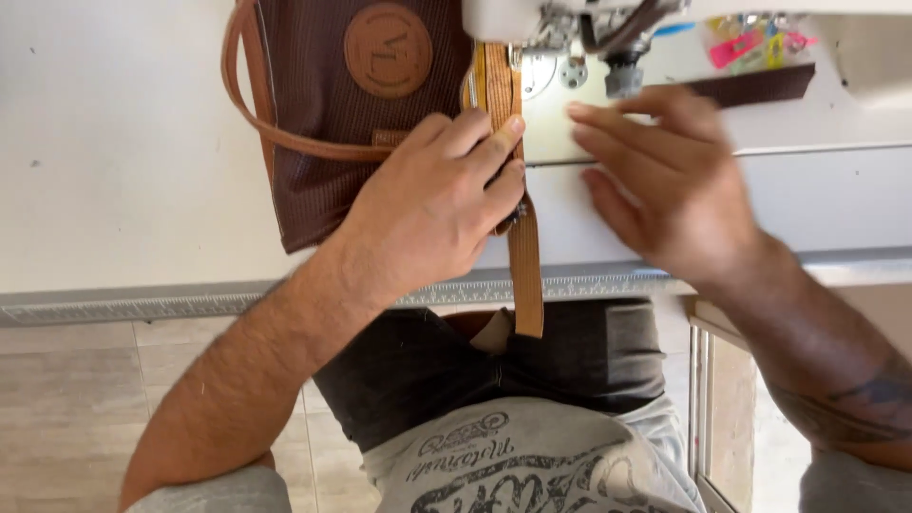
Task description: Sewing a leather bag on a machine and trimming the seams with scissors.
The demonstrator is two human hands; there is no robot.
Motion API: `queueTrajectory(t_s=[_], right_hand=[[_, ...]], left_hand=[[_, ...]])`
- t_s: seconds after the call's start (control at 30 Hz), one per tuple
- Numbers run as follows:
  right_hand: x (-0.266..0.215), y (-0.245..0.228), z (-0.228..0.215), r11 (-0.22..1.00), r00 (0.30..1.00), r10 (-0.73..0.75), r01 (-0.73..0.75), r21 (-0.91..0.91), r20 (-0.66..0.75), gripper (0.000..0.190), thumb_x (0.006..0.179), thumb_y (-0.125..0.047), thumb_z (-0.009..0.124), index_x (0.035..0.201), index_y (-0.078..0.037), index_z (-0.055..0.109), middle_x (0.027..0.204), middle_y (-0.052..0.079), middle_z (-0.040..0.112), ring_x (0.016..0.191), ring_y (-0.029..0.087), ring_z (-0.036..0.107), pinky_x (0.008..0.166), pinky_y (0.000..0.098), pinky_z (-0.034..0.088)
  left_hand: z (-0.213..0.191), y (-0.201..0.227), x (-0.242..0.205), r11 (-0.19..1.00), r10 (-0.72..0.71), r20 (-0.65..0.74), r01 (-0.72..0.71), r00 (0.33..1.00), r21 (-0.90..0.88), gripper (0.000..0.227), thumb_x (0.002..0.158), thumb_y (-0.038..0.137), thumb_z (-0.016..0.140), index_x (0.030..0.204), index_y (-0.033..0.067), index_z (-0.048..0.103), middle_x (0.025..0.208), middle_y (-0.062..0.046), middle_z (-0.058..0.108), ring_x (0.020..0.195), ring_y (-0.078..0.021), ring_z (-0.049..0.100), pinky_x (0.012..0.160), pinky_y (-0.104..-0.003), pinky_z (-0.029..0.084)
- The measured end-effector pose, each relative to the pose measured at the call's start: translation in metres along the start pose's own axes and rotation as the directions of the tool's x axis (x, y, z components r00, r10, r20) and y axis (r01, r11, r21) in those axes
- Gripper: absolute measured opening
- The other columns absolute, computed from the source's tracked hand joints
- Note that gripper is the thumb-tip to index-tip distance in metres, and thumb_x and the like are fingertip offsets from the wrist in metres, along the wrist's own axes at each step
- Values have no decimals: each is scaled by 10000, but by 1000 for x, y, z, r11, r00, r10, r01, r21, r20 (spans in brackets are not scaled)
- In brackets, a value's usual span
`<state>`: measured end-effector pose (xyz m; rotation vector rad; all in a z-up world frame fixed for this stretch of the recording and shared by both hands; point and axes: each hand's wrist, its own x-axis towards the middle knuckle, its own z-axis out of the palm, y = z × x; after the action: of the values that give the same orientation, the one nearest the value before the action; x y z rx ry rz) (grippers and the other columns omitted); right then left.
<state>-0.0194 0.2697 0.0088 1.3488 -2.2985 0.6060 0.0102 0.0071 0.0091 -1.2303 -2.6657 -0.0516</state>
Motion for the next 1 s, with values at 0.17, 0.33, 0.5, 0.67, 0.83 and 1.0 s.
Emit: queueTrajectory(t_s=[0.17, 0.33, 0.5, 0.67, 0.83, 1.0], right_hand=[[15, 6, 22, 993, 980, 33, -54, 100, 197, 322, 1064, -26, 610, 1372, 51, 661, 1460, 219, 650, 1306, 277, 683, 764, 413, 393], [13, 5, 28, 996, 975, 58, -71, 54, 216, 357, 1059, -22, 607, 1412, 14, 640, 1505, 174, 621, 1060, 331, 725, 737, 435, 389], [18, -1, 27, 991, 983, 9, 16, -131, 183, 333, 1038, -32, 689, 1370, -5, 694, 1459, 119, 687, 1047, 293, 710, 794, 415, 466], [15, -1, 28, 992, 984, 23, -1, -125, 179, 361, 1021, 64, 650, 1374, 15, 701, 1440, 123, 697, 1120, 317, 656, 944, 434, 457], [15, -2, 26, 988, 980, 26, 5, -155, 197, 360, 1024, 45, 624, 1369, -3, 714, 1452, 116, 697, 1088, 297, 709, 910, 433, 455], [13, 0, 27, 979, 975, 37, 9, -204, 219, 383, 1017, 19, 630, 1391, -30, 694, 1487, 87, 678, 974, 247, 733, 762, 452, 459]], left_hand=[[-2, -1, 0, 1000, -1, -89, 3, 996, 23, 323, 920, 242, 687, 1193, 73, 729, 1301, -139, 676, 1098, -270, 568, 815, -384, 501], [-3, -2, 1, 1000, 7, -96, -6, 995, 6, 295, 913, 242, 694, 1156, 77, 723, 1233, -135, 682, 1103, -271, 570, 810, -376, 502], [-3, -3, 0, 1000, 10, -117, -9, 993, 5, 263, 930, 229, 697, 1138, 68, 720, 1213, -139, 699, 1096, -271, 588, 790, -368, 503], [-1, -5, 1, 1000, 19, -119, -18, 993, 6, 258, 931, 219, 681, 1145, 82, 726, 1202, -132, 695, 1103, -265, 586, 798, -364, 508], [-3, -4, 2, 1000, 15, -142, -13, 990, 12, 223, 955, 192, 653, 1126, 70, 726, 1168, -117, 699, 1086, -255, 590, 771, -349, 501], [-3, -6, 2, 1000, 15, -141, -16, 990, -6, 215, 959, 183, 646, 1121, 66, 727, 1198, -145, 704, 1126, -269, 596, 785, -359, 508]])
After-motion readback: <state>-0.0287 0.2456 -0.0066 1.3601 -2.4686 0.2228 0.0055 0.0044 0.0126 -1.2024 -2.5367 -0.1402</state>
